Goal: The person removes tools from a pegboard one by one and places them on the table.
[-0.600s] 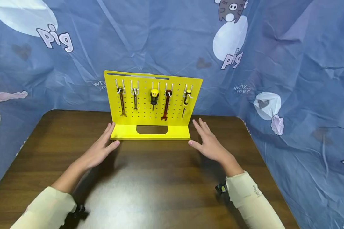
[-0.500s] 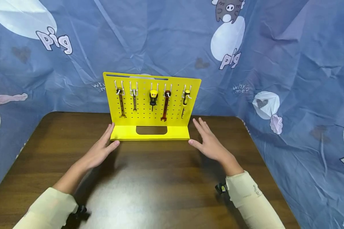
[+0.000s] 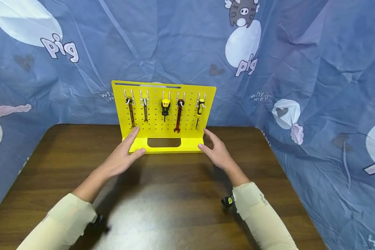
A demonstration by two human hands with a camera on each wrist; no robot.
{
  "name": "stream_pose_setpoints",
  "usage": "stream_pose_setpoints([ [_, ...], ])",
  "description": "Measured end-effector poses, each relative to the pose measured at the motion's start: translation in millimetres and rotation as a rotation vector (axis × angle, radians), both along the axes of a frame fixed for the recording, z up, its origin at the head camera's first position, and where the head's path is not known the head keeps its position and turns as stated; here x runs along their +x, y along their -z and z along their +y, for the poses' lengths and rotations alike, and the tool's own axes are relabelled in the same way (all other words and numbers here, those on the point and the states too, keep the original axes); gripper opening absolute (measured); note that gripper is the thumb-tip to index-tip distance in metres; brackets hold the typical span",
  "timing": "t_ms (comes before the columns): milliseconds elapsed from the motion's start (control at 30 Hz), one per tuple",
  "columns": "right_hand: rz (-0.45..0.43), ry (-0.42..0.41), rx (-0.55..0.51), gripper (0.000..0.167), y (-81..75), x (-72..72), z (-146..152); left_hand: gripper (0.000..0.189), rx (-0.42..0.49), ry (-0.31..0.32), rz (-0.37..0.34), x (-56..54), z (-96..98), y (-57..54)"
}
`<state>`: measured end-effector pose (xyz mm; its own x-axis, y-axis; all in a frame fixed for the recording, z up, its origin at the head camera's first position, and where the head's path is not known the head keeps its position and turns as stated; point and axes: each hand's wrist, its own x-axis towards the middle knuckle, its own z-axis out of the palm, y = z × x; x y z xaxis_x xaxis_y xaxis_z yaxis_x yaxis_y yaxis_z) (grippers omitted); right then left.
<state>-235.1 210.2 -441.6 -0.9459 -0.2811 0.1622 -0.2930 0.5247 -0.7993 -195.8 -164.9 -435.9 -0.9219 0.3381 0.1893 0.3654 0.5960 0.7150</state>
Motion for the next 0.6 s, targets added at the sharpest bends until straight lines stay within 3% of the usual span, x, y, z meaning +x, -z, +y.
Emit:
stream_pose_setpoints([
  [200,-0.010,0.064,-0.083,0.067,6.2,-6.2,-9,0.088,-0.091,0.036,0.074,-7.4,26.4,-20.6],
  [333,-0.001,0.105,-0.204,0.065,9.1,-16.2,-17,0.093,-0.180,0.040,0.162,-13.5,43.8,-39.9],
  [400,0.002,0.130,-0.259,0.064,11.0,-21.7,-20,0.093,-0.214,0.044,0.239,-18.1,52.4,-48.6],
  [600,0.015,0.221,-0.313,0.059,15.5,-31.4,-26,0.090,-0.236,0.089,0.599,-41.3,76.3,-72.6],
])
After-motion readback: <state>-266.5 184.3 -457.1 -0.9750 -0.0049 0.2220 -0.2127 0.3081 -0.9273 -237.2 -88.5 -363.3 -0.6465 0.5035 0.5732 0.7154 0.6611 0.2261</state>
